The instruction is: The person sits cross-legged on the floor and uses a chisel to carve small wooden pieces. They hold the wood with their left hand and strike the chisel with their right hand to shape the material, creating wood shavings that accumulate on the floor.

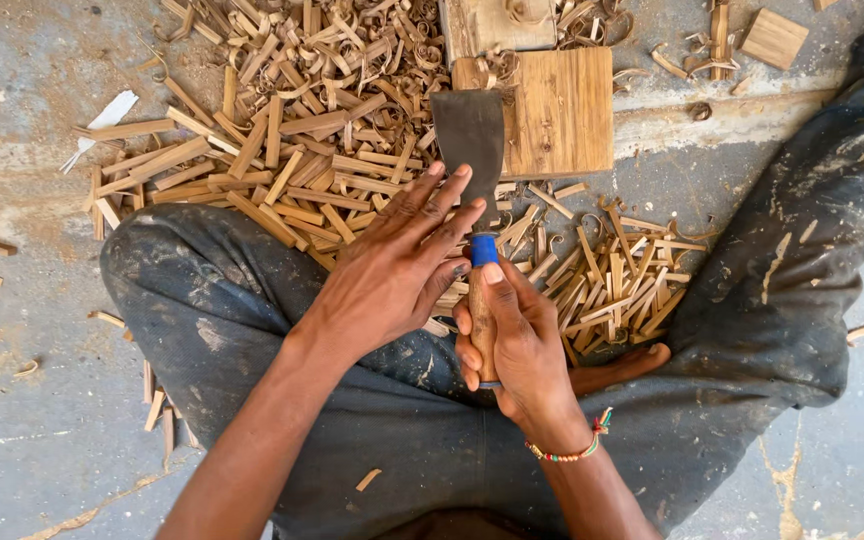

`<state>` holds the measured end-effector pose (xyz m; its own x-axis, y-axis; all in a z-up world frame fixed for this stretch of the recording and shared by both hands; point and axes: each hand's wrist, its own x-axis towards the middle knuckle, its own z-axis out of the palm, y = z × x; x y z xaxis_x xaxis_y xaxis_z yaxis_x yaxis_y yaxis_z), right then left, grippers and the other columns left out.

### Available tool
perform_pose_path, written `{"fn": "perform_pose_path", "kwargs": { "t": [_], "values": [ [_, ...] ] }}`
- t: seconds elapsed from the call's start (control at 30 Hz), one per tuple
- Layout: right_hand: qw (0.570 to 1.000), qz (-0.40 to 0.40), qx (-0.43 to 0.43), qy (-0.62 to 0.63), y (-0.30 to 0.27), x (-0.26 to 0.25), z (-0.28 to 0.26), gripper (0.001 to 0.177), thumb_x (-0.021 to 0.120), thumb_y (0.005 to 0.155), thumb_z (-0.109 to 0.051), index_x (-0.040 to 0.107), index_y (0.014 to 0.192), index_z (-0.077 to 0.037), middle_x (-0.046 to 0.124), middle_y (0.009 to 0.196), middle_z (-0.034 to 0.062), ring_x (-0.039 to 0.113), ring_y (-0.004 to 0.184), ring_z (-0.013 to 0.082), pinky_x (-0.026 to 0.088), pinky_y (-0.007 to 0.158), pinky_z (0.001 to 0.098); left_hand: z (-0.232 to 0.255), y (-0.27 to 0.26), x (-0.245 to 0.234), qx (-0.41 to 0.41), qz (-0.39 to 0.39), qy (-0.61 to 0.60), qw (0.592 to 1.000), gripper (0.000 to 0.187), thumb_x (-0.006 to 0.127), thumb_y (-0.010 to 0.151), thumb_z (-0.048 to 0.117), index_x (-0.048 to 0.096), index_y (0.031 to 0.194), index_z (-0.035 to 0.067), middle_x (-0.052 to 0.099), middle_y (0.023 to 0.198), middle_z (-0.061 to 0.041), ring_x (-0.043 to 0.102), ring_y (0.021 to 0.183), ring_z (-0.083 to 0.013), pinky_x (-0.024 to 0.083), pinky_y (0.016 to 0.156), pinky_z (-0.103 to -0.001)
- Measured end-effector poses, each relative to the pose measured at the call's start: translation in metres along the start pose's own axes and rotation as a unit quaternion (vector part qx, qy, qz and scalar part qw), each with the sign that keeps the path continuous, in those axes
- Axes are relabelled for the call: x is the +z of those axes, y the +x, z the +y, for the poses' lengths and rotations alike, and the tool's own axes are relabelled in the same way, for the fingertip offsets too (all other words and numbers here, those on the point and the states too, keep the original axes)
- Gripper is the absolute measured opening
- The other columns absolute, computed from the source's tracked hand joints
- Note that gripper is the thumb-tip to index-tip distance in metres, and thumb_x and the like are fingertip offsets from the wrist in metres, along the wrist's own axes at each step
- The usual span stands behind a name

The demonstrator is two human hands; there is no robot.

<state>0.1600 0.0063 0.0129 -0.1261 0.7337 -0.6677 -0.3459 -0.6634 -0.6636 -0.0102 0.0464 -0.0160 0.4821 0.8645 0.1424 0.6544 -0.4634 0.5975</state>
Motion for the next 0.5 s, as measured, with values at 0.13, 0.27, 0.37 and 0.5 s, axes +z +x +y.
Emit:
{"fn": "perform_pose_path", "kwargs": {
  "t": [0.13, 0.27, 0.37, 0.5],
  "values": [
    [0.998, -0.014, -0.03, 0.044, -0.018, -0.02, 0.004, 0.038, 0.047, 0.105, -0.033, 0.052, 0.13, -0.005, 0.055, 0.071, 0.007, 0.048, 0.043, 0.0116, 0.042, 0.032, 0.0269, 0.008, -0.007, -0.003, -0.031, 0.075, -0.031, 0.996, 0.062, 0.072, 0.097, 0.021, 0.047, 0.152, 0.007, 0.04, 0.162, -0.016, 0.044, 0.147, -0.0372, 0.04, 0.122, -0.051],
    [0.994, -0.007, -0.088, 0.059, -0.046, -0.054, 0.0, 0.047, 0.041, 0.108, -0.035, 0.048, 0.144, -0.005, 0.054, 0.074, 0.0066, 0.046, 0.045, 0.0111, 0.042, 0.034, 0.0268, 0.007, -0.002, 0.014, -0.112, 0.133, -0.019, 0.985, 0.053, 0.075, 0.099, 0.02, 0.056, 0.146, 0.007, 0.056, 0.15, -0.015, 0.061, 0.134, -0.0338, 0.05, 0.116, -0.05],
    [0.994, 0.048, -0.086, 0.049, -0.059, -0.073, -0.004, 0.05, 0.039, 0.108, -0.037, 0.048, 0.145, -0.005, 0.052, 0.074, 0.0068, 0.045, 0.045, 0.0112, 0.041, 0.035, 0.0266, 0.006, 0.026, 0.031, -0.08, 0.176, 0.009, 0.981, 0.051, 0.08, 0.093, 0.022, 0.062, 0.138, 0.008, 0.058, 0.143, -0.017, 0.063, 0.127, -0.0336, 0.052, 0.111, -0.049],
    [0.991, 0.108, -0.07, 0.048, -0.078, -0.091, -0.001, 0.051, 0.039, 0.107, -0.039, 0.049, 0.145, -0.007, 0.05, 0.072, 0.0071, 0.045, 0.044, 0.0116, 0.039, 0.035, 0.0268, -0.006, 0.07, 0.058, -0.085, 0.187, 0.067, 0.976, 0.043, 0.085, 0.082, 0.025, 0.073, 0.12, 0.008, 0.065, 0.13, -0.021, 0.065, 0.115, -0.034, 0.052, 0.103, -0.049]
  ]
}}
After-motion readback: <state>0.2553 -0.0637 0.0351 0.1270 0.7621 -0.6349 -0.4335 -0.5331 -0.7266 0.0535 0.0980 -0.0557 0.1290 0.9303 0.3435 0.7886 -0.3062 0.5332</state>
